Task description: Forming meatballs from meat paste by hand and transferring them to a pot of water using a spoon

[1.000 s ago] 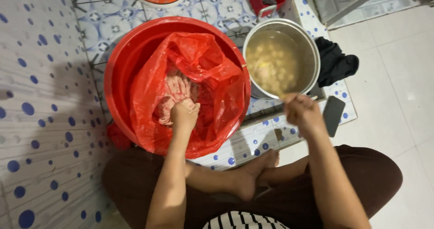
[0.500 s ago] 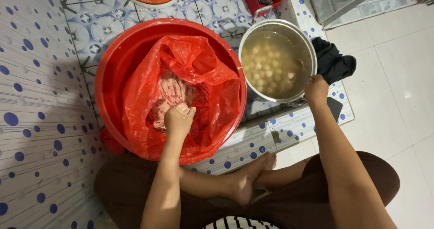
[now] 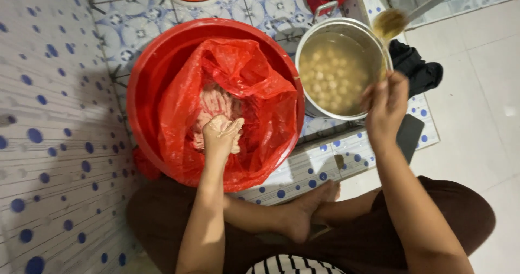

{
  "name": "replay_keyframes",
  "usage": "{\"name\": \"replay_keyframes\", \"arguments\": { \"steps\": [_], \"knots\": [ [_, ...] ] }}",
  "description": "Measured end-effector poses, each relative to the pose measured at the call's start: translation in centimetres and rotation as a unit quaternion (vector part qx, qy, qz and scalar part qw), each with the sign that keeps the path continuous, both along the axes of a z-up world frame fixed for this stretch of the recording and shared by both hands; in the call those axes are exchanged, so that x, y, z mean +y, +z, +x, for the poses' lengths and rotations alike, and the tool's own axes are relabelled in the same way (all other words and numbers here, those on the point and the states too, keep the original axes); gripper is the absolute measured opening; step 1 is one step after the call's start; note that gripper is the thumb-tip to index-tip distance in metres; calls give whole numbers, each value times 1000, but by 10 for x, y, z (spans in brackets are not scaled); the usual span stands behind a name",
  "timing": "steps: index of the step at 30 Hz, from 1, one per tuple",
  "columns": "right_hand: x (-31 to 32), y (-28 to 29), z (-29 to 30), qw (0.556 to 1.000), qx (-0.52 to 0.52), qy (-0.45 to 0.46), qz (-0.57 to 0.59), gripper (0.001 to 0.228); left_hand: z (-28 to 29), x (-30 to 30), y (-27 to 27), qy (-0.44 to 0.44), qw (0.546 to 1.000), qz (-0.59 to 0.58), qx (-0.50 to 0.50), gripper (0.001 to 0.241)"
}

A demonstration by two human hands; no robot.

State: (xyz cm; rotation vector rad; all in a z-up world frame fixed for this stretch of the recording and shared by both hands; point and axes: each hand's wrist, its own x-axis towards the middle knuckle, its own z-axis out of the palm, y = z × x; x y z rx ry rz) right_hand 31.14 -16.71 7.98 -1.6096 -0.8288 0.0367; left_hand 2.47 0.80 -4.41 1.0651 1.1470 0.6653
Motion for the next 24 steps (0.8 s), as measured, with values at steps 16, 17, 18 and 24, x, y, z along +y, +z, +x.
{"name": "replay_keyframes", "arguments": {
  "steps": [16, 17, 18, 24],
  "knots": [
    [-18, -29, -182, 875, 124, 228, -409, 21, -21, -19, 37, 41, 981, 3, -192, 39],
    [-15, -31, -182, 867, 155, 237, -410, 22, -21, -26, 44, 28, 990, 71, -116, 39],
    [-11, -29, -179, 869, 154, 233, -408, 22, -21, -27, 45, 24, 990, 72, -119, 39],
    [-1, 1, -173, 859, 345, 208, -316, 22, -10, -23, 53, -82, 849, 517, -78, 4]
  ]
}}
